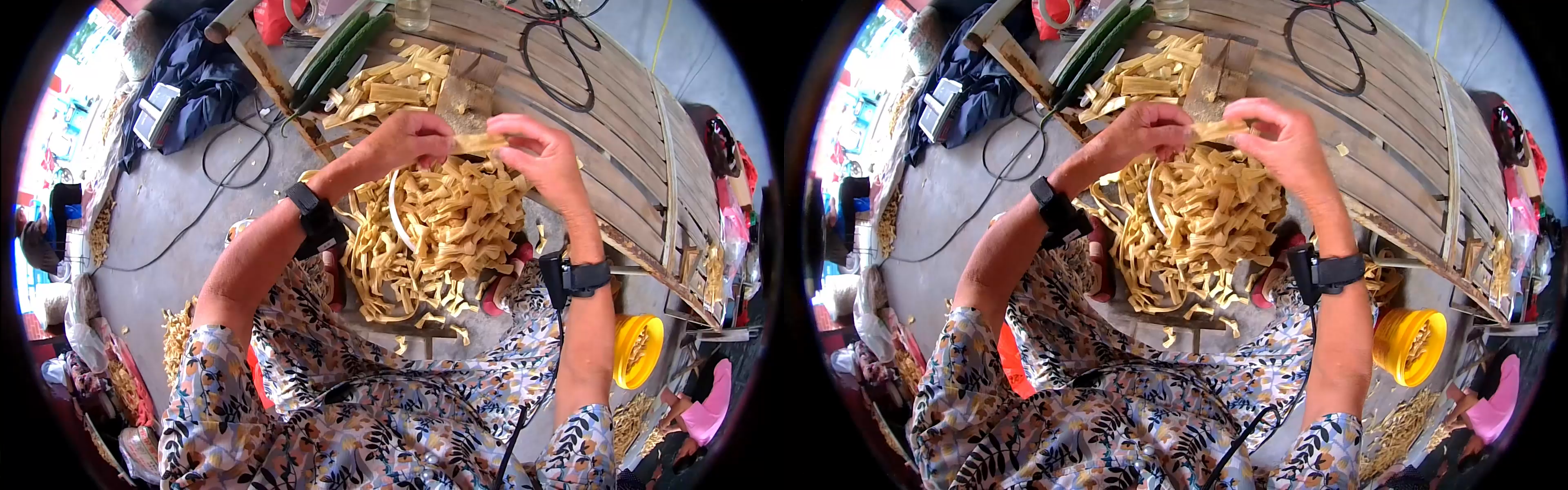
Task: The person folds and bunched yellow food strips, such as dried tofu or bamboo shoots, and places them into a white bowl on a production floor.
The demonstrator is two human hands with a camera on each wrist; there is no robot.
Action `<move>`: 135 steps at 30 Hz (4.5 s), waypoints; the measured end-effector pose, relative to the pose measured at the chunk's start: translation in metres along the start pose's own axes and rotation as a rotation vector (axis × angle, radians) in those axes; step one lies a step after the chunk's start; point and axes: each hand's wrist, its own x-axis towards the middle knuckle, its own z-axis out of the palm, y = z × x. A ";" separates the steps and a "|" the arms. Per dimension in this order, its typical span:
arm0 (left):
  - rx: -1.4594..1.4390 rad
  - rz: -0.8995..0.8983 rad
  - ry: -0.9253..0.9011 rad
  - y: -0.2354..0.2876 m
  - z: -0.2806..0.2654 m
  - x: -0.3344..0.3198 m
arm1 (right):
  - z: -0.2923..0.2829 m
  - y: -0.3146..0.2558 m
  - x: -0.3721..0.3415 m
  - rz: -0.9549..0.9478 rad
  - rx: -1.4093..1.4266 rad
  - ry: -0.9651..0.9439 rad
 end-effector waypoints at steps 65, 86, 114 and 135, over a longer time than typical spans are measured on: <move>-0.383 -0.093 0.106 0.005 0.038 0.003 | 0.000 0.009 0.003 0.268 0.567 0.484; -0.194 -0.101 -0.069 0.002 0.003 0.005 | 0.022 0.011 0.007 0.492 0.562 0.193; 0.400 0.199 0.521 -0.031 -0.034 0.070 | 0.006 0.078 0.049 0.436 0.079 0.378; 0.319 0.201 0.191 0.010 0.015 -0.005 | -0.012 -0.011 0.003 0.079 -0.054 0.013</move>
